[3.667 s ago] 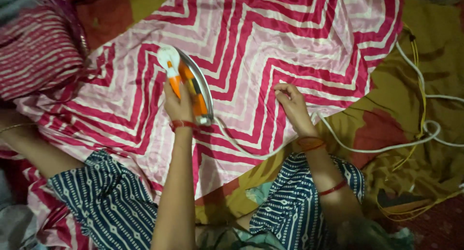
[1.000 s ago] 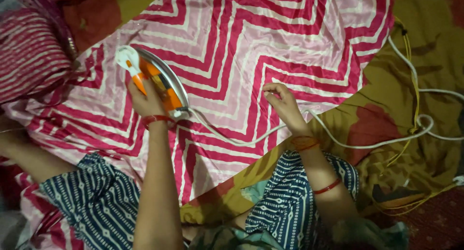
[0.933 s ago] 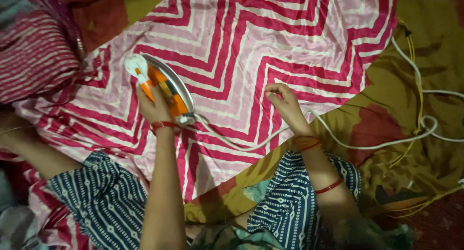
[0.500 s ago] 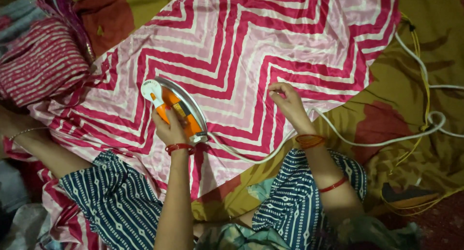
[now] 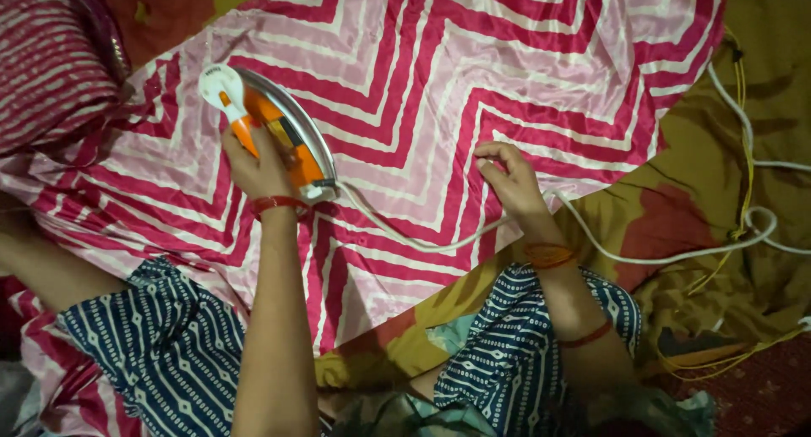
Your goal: The recorder is ironing a pink and white zigzag patterned cloth on the floor.
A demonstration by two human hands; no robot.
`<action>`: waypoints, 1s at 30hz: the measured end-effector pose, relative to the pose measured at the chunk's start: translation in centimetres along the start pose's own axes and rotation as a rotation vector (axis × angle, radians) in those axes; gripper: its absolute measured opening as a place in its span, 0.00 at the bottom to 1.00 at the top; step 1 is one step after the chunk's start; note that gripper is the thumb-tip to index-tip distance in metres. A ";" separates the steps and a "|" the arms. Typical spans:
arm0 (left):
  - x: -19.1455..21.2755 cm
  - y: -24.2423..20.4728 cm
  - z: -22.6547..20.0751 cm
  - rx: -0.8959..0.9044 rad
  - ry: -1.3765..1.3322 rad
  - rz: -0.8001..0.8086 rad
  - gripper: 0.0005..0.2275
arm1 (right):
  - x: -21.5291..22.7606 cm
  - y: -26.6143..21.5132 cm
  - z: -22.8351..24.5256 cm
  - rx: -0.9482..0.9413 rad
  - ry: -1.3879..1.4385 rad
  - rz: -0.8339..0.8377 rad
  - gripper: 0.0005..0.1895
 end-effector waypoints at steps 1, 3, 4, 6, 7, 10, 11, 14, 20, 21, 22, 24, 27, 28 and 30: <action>-0.1 0.4 0.3 0.004 0.001 -0.001 0.12 | 0.0 -0.1 0.2 -0.003 -0.003 0.001 0.11; 0.0 1.4 0.5 -0.146 0.084 0.018 0.12 | -0.1 -0.3 0.8 0.006 0.027 0.021 0.11; -0.1 1.6 0.2 -0.146 0.086 0.015 0.12 | -0.1 -0.1 0.5 0.005 0.026 0.025 0.11; -0.5 2.2 -0.3 -0.099 0.073 0.027 0.13 | 0.1 0.1 0.0 0.036 -0.016 0.014 0.10; -0.6 2.1 -0.4 -0.100 0.071 0.029 0.13 | 0.1 0.0 0.2 0.037 -0.016 0.011 0.10; -0.5 1.8 -0.1 -0.057 -0.009 0.030 0.13 | 0.0 -0.3 1.4 0.051 -0.033 -0.003 0.11; -0.3 1.6 0.5 -0.038 -0.013 0.020 0.14 | -0.1 -0.5 1.7 -0.002 -0.012 0.001 0.11; 1.6 -0.2 2.2 -0.256 0.169 0.000 0.15 | 0.0 -0.7 1.9 0.000 -0.013 0.013 0.11; 3.7 -5.6 -0.3 -0.171 0.267 0.058 0.16 | -0.1 -0.8 2.4 0.025 -0.041 -0.018 0.11; 4.1 -6.5 -0.2 -0.114 0.239 0.061 0.16 | -0.1 -0.7 1.9 0.058 -0.042 -0.018 0.11; 3.9 -6.7 -0.8 -0.119 0.239 0.070 0.16 | 0.1 -0.7 2.0 0.056 -0.036 -0.025 0.11; 3.9 -7.2 -1.6 0.063 0.125 0.022 0.16 | 0.0 -0.7 2.1 -0.023 -0.120 -0.021 0.12; 3.8 -6.7 -2.3 0.149 0.165 0.023 0.17 | 0.2 -0.7 2.0 -0.073 -0.117 -0.011 0.12; 4.3 -6.2 -1.4 0.148 0.165 0.020 0.17 | 0.1 -0.7 2.1 -0.071 -0.118 -0.009 0.12; 4.7 -5.2 0.1 -0.194 0.377 0.063 0.15 | 0.2 -1.1 2.2 0.009 -0.091 -0.011 0.12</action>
Point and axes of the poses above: each hand's wrist, its own y-axis towards the middle knuckle, its own x-axis out of the back of the hand, z = x × y, the point moved 2 cm from there along y, towards the middle knuckle, and after that the axes turned 11 degrees about -x, right-handed, at the moved point
